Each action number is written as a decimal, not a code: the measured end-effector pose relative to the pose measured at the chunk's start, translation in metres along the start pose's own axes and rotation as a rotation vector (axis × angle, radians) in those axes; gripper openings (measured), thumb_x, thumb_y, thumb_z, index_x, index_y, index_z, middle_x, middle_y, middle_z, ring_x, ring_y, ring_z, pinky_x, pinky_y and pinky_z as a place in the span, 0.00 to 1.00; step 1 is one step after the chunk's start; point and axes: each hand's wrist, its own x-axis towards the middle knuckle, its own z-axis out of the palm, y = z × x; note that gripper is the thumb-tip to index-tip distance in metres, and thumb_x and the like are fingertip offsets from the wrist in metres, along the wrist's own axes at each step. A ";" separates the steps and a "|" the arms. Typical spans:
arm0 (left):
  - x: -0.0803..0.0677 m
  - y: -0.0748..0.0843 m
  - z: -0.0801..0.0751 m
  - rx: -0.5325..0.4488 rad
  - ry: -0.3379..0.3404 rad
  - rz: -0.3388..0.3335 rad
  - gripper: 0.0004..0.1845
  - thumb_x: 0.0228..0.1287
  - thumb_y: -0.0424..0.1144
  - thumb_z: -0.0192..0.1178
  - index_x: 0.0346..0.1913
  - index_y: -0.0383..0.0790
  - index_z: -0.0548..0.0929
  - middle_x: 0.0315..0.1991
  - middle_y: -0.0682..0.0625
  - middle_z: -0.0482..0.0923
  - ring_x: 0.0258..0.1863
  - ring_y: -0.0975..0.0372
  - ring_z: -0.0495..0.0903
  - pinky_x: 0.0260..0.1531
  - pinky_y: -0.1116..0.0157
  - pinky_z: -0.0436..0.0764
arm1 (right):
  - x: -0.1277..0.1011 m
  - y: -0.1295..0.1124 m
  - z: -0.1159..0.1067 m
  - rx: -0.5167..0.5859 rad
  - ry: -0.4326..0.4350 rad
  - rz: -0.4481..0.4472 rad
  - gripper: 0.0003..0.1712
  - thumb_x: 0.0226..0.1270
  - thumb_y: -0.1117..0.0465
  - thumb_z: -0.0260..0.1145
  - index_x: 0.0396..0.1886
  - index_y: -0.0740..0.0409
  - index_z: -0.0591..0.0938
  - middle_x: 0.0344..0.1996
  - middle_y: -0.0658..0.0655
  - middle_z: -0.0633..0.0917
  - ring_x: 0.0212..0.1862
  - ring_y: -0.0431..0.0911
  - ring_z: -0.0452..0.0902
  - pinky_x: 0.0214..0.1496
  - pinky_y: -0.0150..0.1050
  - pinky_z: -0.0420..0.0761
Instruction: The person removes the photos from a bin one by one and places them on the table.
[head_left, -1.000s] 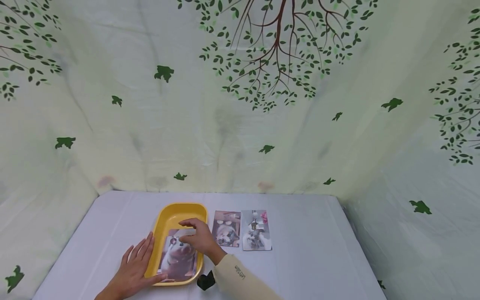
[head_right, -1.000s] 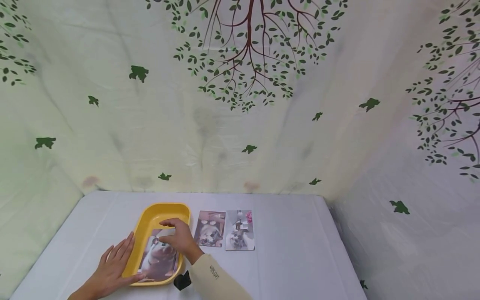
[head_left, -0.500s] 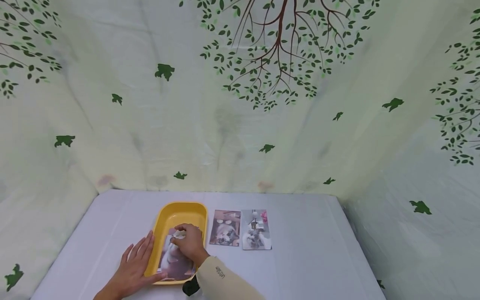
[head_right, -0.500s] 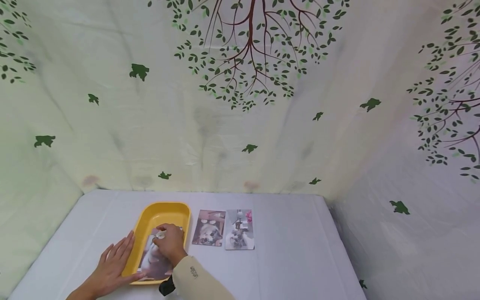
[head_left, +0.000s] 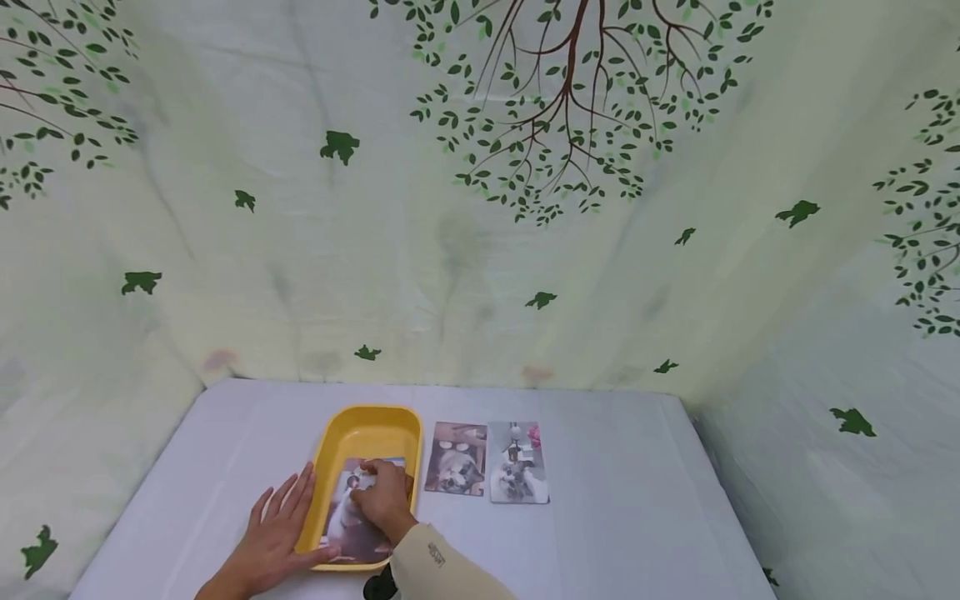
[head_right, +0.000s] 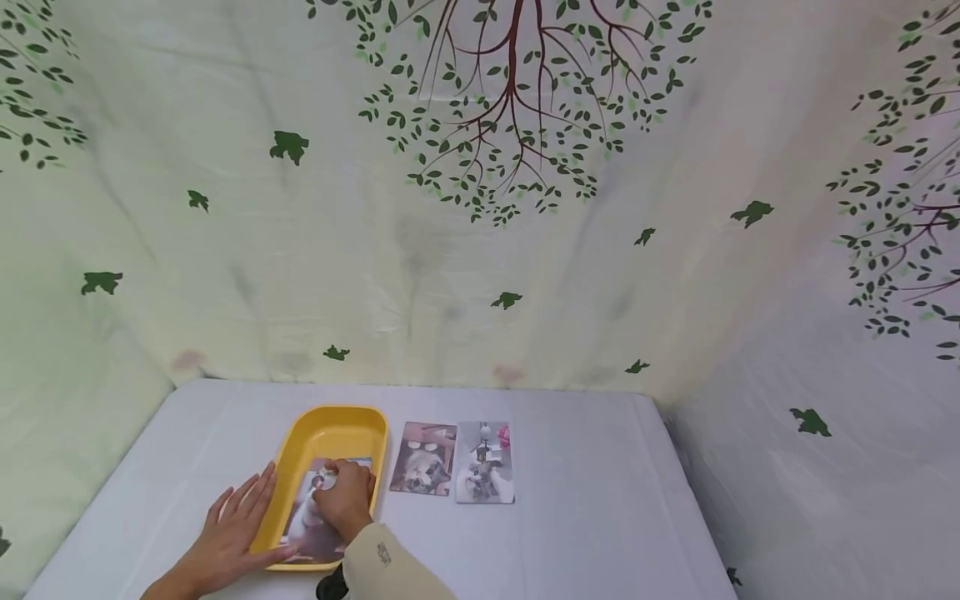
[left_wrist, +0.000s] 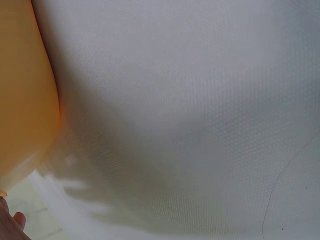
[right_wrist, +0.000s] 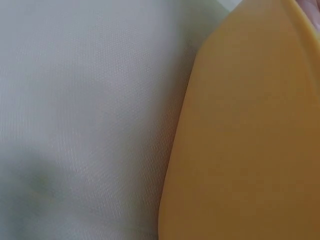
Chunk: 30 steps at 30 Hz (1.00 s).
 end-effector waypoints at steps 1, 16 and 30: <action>0.000 0.000 0.000 0.001 0.001 0.003 0.62 0.47 0.71 0.61 0.76 0.35 0.47 0.78 0.49 0.40 0.69 0.49 0.50 0.59 0.43 0.52 | -0.001 0.000 -0.001 -0.009 -0.007 0.009 0.20 0.45 0.60 0.76 0.43 0.49 0.87 0.38 0.43 0.86 0.46 0.43 0.76 0.50 0.40 0.65; 0.004 0.005 -0.006 -0.012 -0.181 -0.108 0.61 0.50 0.70 0.60 0.75 0.32 0.48 0.78 0.47 0.40 0.68 0.45 0.49 0.62 0.39 0.48 | -0.002 -0.004 -0.005 0.138 -0.055 0.062 0.13 0.51 0.57 0.77 0.37 0.46 0.85 0.31 0.38 0.81 0.41 0.35 0.71 0.52 0.42 0.65; 0.005 0.008 -0.008 0.013 -0.223 -0.143 0.63 0.49 0.73 0.58 0.76 0.34 0.45 0.77 0.45 0.42 0.69 0.44 0.49 0.63 0.39 0.46 | 0.000 0.000 -0.009 0.482 0.018 -0.041 0.16 0.47 0.75 0.71 0.35 0.55 0.86 0.29 0.42 0.83 0.32 0.32 0.75 0.34 0.28 0.77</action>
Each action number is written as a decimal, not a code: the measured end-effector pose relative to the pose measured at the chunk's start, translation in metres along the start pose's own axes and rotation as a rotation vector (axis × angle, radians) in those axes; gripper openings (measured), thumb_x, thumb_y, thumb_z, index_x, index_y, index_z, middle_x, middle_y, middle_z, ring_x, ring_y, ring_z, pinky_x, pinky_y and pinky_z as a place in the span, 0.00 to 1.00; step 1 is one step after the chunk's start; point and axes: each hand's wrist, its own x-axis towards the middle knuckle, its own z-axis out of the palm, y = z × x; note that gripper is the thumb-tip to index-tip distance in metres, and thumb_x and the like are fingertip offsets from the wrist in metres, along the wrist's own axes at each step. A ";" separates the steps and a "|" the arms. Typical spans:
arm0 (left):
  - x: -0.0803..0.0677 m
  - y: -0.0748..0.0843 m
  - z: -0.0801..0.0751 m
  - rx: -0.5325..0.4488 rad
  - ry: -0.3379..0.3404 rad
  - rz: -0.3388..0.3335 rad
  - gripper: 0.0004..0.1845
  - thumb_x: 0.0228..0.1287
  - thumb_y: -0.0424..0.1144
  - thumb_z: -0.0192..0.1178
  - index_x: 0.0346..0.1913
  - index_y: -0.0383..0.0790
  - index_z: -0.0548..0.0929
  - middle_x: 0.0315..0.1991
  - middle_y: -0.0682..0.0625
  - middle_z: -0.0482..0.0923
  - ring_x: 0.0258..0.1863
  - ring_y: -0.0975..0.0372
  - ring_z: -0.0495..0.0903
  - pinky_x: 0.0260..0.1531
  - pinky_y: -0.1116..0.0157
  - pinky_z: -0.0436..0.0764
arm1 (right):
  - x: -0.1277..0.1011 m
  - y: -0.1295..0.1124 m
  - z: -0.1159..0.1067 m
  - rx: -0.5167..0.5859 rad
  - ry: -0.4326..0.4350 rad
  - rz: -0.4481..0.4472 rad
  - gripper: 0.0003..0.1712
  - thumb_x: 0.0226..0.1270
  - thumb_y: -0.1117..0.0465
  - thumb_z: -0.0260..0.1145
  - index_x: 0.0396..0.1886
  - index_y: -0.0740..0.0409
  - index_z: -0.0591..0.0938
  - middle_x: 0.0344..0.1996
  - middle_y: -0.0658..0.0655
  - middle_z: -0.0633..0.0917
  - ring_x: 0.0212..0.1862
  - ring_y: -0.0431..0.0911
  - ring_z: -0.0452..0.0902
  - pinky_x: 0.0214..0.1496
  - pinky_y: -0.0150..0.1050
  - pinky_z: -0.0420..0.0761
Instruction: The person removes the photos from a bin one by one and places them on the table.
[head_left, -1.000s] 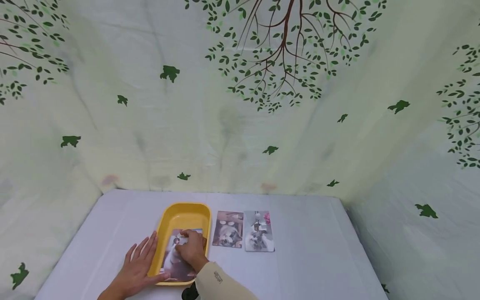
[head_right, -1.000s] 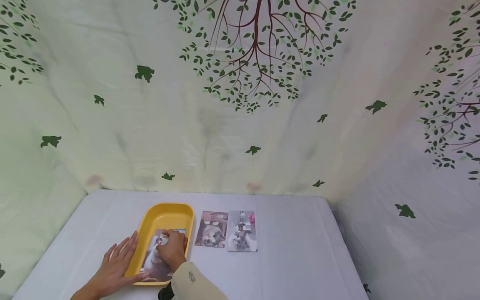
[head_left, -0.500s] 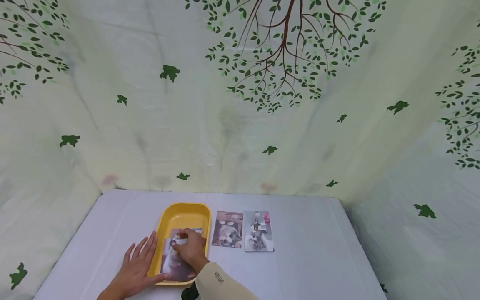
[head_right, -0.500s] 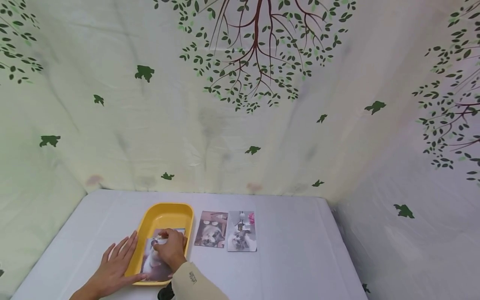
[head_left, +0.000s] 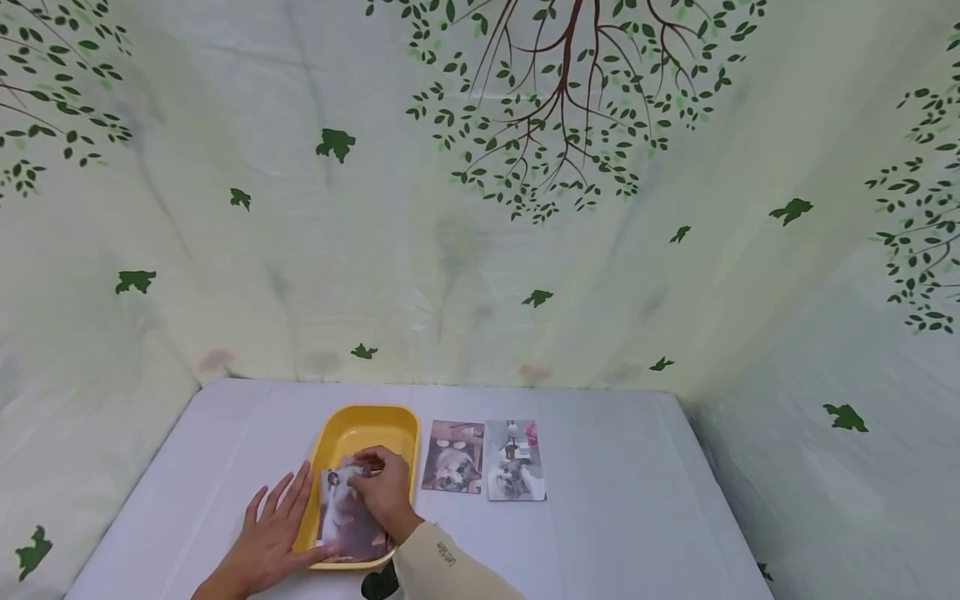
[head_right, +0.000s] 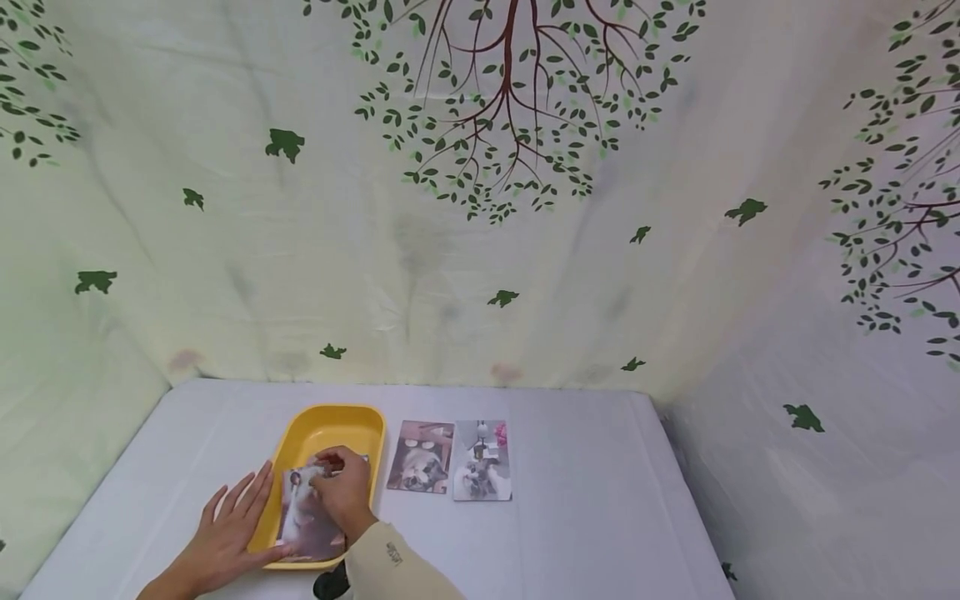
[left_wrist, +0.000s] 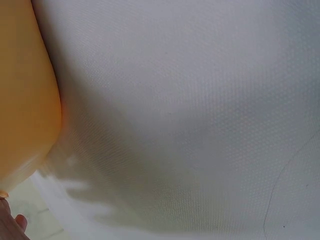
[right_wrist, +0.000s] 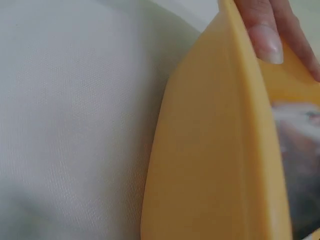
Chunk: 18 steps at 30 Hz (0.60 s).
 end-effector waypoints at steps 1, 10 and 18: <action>0.000 0.000 0.000 -0.003 0.005 -0.001 0.63 0.49 0.73 0.59 0.76 0.36 0.44 0.77 0.46 0.42 0.69 0.44 0.49 0.63 0.39 0.46 | 0.000 0.000 0.000 0.006 0.001 0.003 0.15 0.47 0.74 0.71 0.34 0.54 0.86 0.29 0.41 0.83 0.33 0.32 0.74 0.35 0.28 0.77; 0.002 0.002 0.000 -0.010 -0.007 -0.007 0.64 0.49 0.72 0.58 0.77 0.40 0.38 0.77 0.46 0.40 0.69 0.44 0.49 0.63 0.39 0.46 | 0.001 -0.005 -0.004 0.028 -0.027 -0.005 0.11 0.53 0.72 0.71 0.34 0.54 0.87 0.31 0.42 0.84 0.32 0.31 0.75 0.35 0.27 0.76; 0.002 0.002 -0.001 -0.014 -0.045 -0.028 0.64 0.50 0.73 0.57 0.77 0.37 0.38 0.77 0.44 0.39 0.69 0.43 0.48 0.63 0.38 0.44 | 0.007 -0.014 -0.019 -0.028 -0.071 -0.056 0.10 0.57 0.69 0.71 0.37 0.52 0.86 0.34 0.42 0.84 0.36 0.32 0.75 0.39 0.28 0.76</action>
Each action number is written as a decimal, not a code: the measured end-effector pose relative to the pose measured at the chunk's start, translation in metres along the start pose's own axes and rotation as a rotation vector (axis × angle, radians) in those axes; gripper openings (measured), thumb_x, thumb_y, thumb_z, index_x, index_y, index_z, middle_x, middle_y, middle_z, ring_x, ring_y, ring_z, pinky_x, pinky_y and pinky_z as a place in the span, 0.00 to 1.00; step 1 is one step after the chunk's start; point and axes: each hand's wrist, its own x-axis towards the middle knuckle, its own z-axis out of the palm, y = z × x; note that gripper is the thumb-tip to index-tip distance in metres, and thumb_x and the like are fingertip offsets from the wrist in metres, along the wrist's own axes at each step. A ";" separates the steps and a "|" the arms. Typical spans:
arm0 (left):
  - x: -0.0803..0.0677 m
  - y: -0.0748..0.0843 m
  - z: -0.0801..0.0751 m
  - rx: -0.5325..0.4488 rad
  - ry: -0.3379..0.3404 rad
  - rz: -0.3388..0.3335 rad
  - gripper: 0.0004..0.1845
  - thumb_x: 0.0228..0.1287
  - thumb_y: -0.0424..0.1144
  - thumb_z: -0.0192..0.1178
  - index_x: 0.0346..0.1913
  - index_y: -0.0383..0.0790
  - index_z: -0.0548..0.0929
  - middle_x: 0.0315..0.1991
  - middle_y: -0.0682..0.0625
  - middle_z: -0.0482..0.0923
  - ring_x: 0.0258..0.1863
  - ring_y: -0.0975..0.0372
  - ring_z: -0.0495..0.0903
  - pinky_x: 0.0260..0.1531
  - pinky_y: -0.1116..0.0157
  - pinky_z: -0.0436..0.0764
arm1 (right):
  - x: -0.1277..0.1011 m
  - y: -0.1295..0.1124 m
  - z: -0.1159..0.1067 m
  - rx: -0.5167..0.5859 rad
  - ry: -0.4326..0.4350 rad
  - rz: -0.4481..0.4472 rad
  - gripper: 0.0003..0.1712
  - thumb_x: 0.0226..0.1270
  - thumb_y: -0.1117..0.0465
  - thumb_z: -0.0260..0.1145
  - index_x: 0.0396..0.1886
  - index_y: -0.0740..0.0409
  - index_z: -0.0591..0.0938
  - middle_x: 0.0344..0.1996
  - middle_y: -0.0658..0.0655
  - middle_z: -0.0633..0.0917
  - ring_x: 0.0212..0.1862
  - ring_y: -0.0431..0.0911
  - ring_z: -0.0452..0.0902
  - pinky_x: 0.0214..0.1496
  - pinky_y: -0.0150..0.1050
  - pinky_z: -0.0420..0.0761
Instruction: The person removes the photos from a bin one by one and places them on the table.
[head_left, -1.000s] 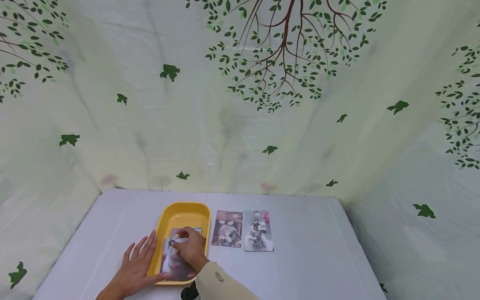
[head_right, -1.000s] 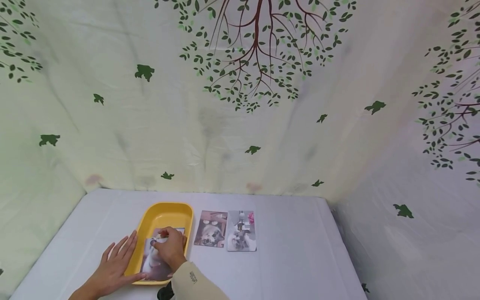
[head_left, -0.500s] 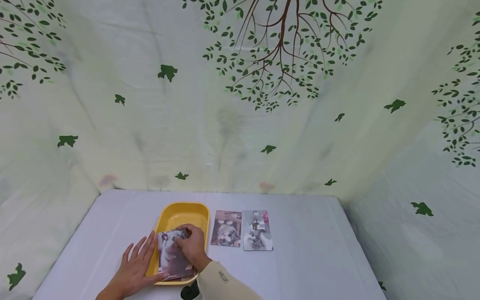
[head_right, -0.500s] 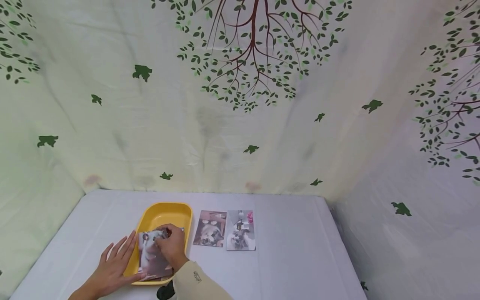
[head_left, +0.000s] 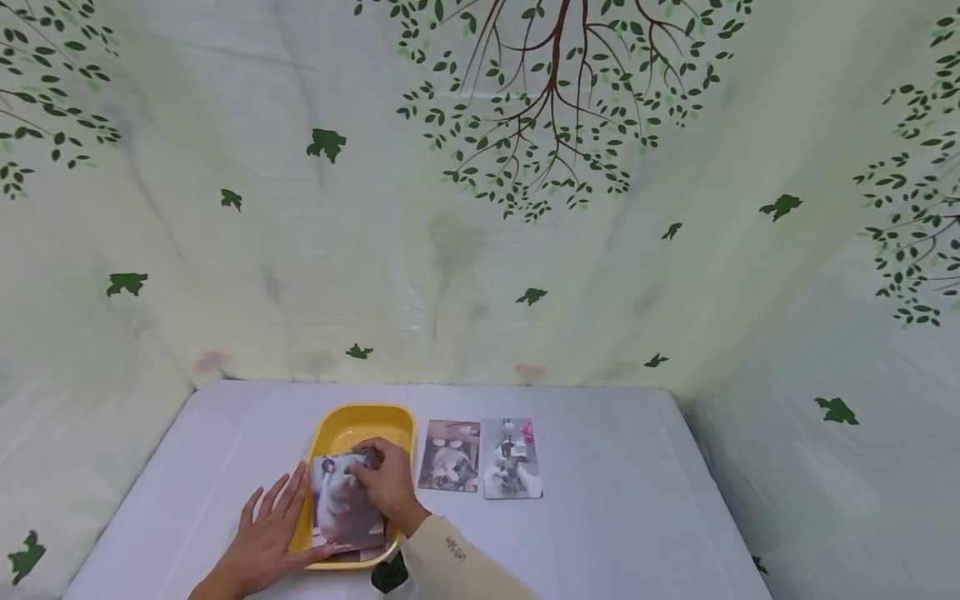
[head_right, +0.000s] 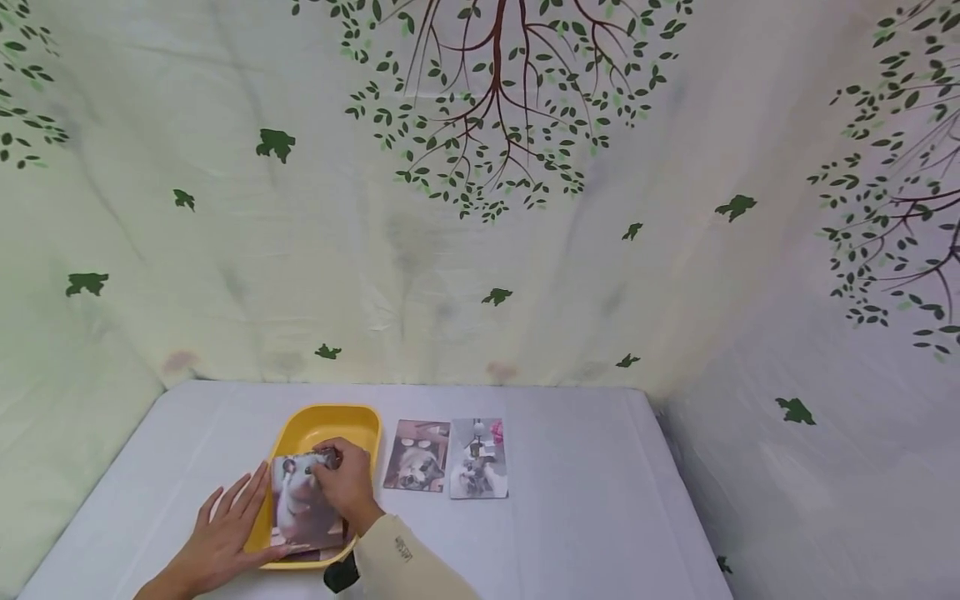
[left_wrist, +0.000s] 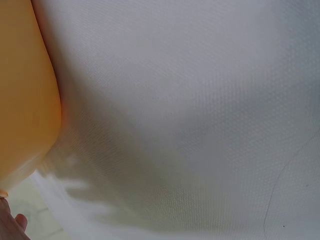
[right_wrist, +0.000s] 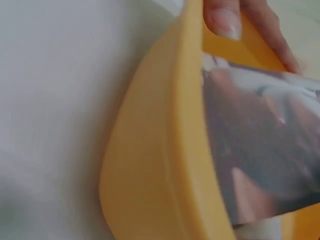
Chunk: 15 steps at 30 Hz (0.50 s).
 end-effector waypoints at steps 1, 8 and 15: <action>0.000 0.000 0.000 0.001 0.002 0.003 0.64 0.50 0.73 0.57 0.76 0.36 0.39 0.77 0.44 0.39 0.69 0.43 0.48 0.63 0.38 0.44 | 0.001 -0.001 -0.003 0.004 -0.006 -0.007 0.09 0.57 0.69 0.71 0.37 0.53 0.86 0.35 0.43 0.84 0.36 0.32 0.75 0.39 0.28 0.76; 0.000 0.000 0.001 -0.022 0.016 0.016 0.65 0.49 0.72 0.60 0.76 0.33 0.39 0.78 0.44 0.36 0.69 0.42 0.48 0.63 0.38 0.43 | 0.013 -0.008 -0.037 0.078 0.027 -0.022 0.09 0.57 0.68 0.72 0.38 0.58 0.87 0.34 0.50 0.86 0.33 0.33 0.77 0.37 0.28 0.78; 0.003 0.000 0.002 -0.083 -0.026 -0.008 0.65 0.49 0.70 0.60 0.76 0.32 0.40 0.77 0.40 0.38 0.69 0.40 0.47 0.65 0.38 0.40 | 0.026 -0.023 -0.084 0.199 0.138 -0.089 0.12 0.54 0.73 0.72 0.40 0.67 0.85 0.24 0.63 0.83 0.21 0.34 0.68 0.24 0.26 0.70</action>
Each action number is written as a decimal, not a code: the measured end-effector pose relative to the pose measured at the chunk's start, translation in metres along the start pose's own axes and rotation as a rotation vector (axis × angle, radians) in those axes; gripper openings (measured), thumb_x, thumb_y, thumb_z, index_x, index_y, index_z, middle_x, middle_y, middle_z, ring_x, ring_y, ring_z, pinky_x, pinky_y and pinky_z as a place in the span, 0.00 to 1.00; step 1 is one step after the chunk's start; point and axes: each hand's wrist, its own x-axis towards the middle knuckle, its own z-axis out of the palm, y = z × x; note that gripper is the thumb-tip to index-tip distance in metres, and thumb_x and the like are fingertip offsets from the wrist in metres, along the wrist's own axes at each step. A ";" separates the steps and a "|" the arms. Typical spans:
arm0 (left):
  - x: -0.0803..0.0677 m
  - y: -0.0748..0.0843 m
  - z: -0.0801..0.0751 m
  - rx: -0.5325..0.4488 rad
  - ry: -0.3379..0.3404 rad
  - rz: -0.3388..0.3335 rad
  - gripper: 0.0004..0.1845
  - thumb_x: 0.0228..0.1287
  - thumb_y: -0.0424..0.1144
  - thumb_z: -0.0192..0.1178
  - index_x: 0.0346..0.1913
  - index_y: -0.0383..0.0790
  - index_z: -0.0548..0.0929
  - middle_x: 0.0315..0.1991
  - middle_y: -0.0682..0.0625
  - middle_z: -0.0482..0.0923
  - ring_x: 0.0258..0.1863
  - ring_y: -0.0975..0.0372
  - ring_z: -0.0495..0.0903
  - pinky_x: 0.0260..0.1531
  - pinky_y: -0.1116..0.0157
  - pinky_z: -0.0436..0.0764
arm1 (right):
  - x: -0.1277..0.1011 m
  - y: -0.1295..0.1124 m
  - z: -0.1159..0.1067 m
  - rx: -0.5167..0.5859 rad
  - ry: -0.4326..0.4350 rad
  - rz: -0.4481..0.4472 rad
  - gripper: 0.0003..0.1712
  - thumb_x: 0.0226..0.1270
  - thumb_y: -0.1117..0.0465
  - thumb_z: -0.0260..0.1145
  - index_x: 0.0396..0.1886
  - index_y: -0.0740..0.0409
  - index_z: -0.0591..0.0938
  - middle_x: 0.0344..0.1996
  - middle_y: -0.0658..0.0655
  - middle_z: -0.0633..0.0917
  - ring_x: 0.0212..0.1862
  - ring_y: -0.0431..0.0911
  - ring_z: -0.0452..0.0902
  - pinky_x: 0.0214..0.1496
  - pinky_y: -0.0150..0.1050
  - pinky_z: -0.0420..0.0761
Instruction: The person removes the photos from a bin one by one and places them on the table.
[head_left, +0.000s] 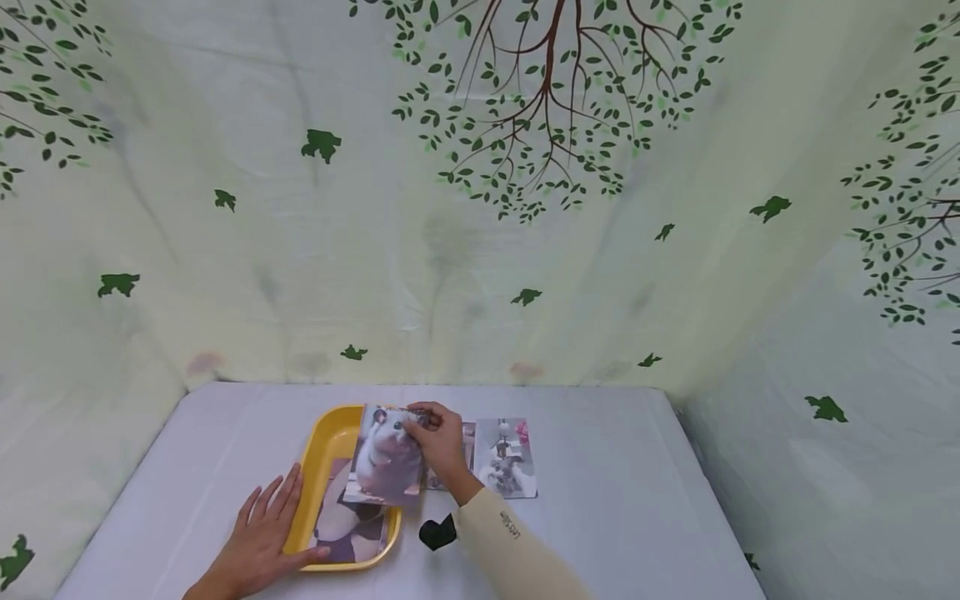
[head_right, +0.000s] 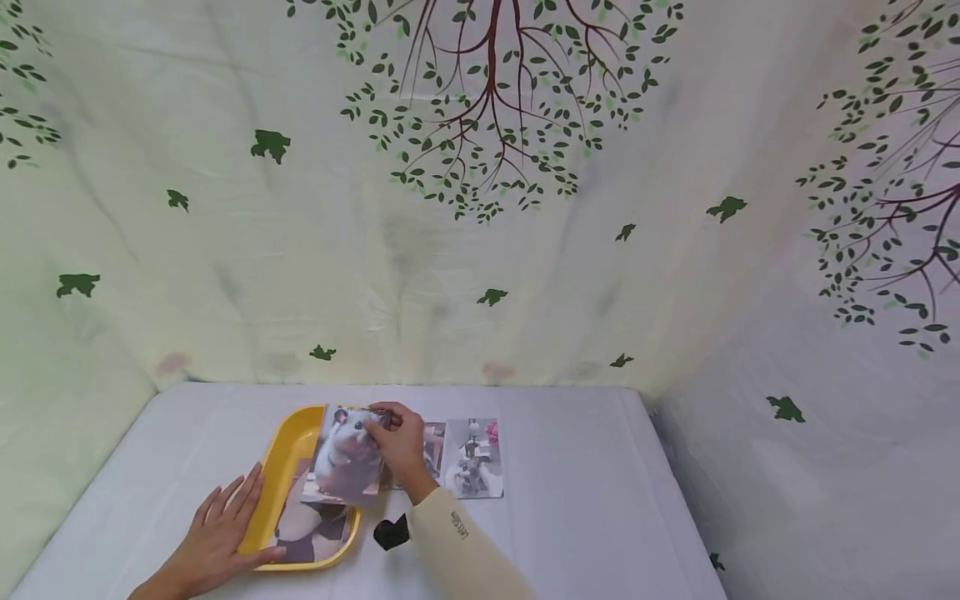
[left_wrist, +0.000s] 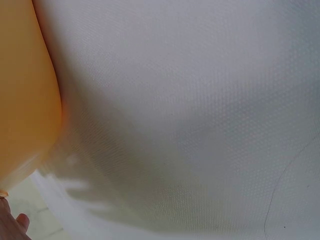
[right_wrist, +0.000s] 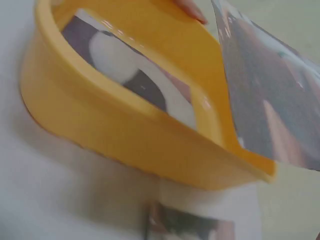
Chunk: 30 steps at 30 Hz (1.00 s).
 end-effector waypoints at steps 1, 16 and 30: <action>0.001 0.000 0.000 -0.005 -0.003 -0.002 0.65 0.50 0.70 0.60 0.76 0.33 0.39 0.77 0.41 0.37 0.69 0.40 0.47 0.65 0.38 0.39 | 0.002 -0.005 -0.007 0.005 0.003 -0.010 0.12 0.54 0.74 0.71 0.40 0.69 0.85 0.23 0.64 0.82 0.20 0.35 0.66 0.23 0.26 0.69; 0.001 -0.001 0.000 -0.053 -0.025 -0.006 0.65 0.51 0.69 0.61 0.76 0.33 0.36 0.77 0.40 0.35 0.69 0.39 0.44 0.65 0.37 0.42 | 0.026 -0.009 -0.104 -0.042 -0.018 0.031 0.15 0.59 0.69 0.70 0.46 0.69 0.83 0.21 0.58 0.81 0.21 0.38 0.69 0.24 0.31 0.72; -0.001 -0.001 0.003 0.024 0.074 0.097 0.64 0.53 0.66 0.62 0.76 0.33 0.35 0.78 0.46 0.29 0.68 0.43 0.46 0.61 0.74 0.17 | 0.017 0.027 -0.211 -0.205 0.146 0.104 0.13 0.58 0.66 0.72 0.44 0.65 0.85 0.28 0.56 0.85 0.28 0.41 0.74 0.30 0.34 0.76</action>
